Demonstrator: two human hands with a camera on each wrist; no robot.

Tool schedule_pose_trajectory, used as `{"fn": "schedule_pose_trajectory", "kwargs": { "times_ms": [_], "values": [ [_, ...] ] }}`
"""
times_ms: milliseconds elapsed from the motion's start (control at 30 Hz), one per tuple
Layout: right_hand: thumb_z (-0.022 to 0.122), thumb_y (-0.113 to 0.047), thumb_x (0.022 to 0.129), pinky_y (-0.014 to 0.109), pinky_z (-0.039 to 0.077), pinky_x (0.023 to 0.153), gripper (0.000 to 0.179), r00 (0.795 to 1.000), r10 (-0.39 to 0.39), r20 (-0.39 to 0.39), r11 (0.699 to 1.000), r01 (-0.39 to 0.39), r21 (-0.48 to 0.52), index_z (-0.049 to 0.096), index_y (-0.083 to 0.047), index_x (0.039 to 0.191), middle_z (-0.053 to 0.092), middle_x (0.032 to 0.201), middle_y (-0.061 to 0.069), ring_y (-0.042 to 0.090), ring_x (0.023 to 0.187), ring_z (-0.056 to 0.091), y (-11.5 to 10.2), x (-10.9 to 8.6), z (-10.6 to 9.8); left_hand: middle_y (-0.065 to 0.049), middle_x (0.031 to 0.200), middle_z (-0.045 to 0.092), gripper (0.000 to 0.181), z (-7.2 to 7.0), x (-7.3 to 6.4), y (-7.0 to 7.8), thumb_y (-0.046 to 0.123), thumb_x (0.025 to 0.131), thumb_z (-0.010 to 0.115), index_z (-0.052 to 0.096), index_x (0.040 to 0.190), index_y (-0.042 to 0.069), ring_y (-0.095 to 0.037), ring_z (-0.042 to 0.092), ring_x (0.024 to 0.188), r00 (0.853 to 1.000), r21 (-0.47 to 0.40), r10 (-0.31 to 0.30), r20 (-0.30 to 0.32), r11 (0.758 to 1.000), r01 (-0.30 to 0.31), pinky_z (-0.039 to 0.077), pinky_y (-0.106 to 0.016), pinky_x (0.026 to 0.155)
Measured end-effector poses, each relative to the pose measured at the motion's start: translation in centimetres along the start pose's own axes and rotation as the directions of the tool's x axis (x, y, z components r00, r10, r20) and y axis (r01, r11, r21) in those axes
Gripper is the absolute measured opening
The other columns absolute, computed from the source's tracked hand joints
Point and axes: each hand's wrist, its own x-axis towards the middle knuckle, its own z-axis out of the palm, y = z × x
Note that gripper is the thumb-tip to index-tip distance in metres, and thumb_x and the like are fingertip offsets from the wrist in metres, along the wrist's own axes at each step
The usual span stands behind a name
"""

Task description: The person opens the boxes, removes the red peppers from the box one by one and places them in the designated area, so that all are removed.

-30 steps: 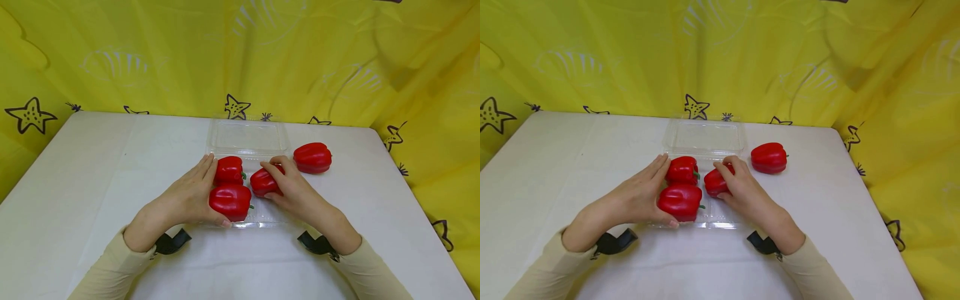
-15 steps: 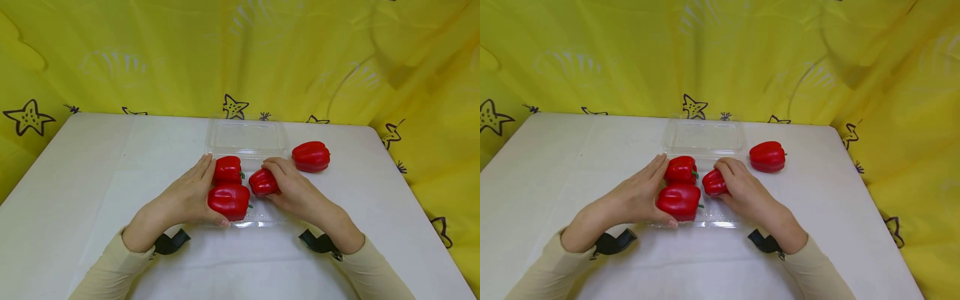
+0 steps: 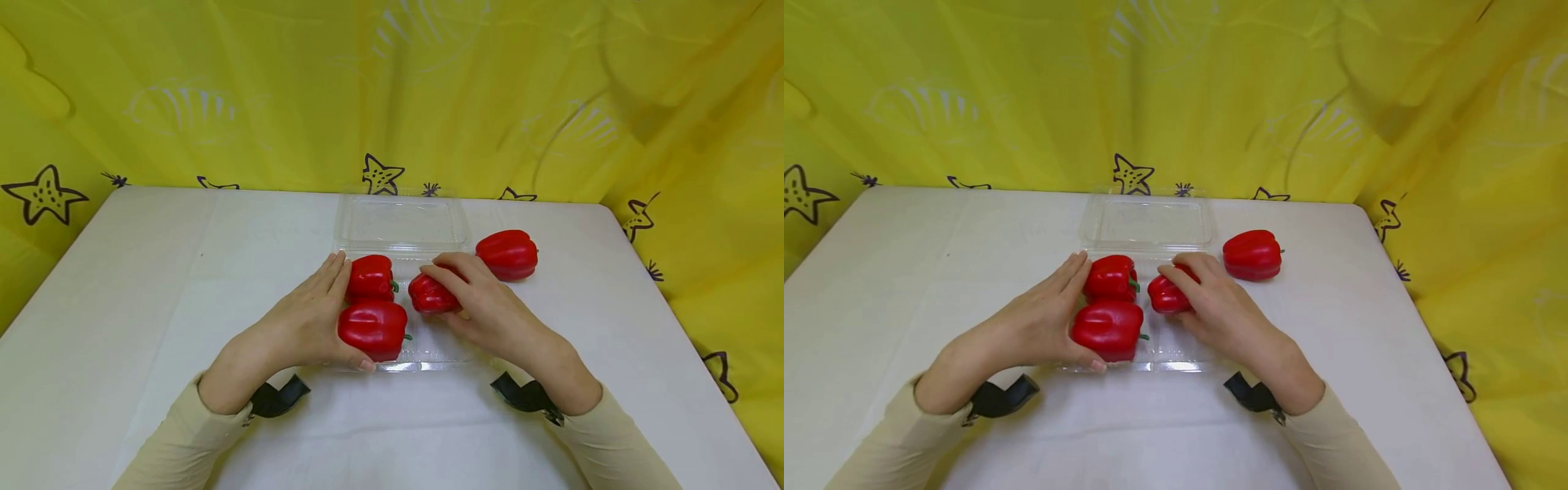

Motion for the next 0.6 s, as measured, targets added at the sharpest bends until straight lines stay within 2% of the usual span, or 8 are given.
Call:
{"fn": "schedule_pose_trajectory", "kwargs": {
  "times_ms": [300, 600],
  "values": [
    [0.084, -0.001, 0.074, 0.046, 0.059, 0.089, 0.067, 0.992, -0.017, -0.128, 1.0, 0.016, -0.011, 0.055, -0.008, 0.134, 0.052, 0.134, 0.012, 0.029, 0.127, 0.048, 0.3, -0.4, -1.7, -0.017, 0.166, 0.013, 0.138, 0.0, 0.1, 0.1, 0.063, 0.058, 0.086, 0.015, 0.157, 0.0, -0.037, 0.012, 0.154, 1.0, 0.0, -0.004, 0.004, 1.0, 0.004, 0.041, -0.056, 0.111],
    [0.084, 0.004, 0.072, 0.049, 0.059, 0.088, 0.07, 0.973, 0.011, -0.229, 0.999, -0.02, -0.038, 0.055, -0.006, 0.135, 0.052, 0.135, 0.016, 0.032, 0.127, 0.047, 1.0, -0.8, -3.4, -0.018, 0.166, 0.012, 0.138, 0.0, 0.1, 0.0, 0.063, 0.058, 0.087, 0.015, 0.157, -0.001, -0.037, 0.011, 0.154, 1.0, -0.001, -0.002, 0.001, 1.0, 0.002, 0.039, -0.056, 0.113]
  ]
}}
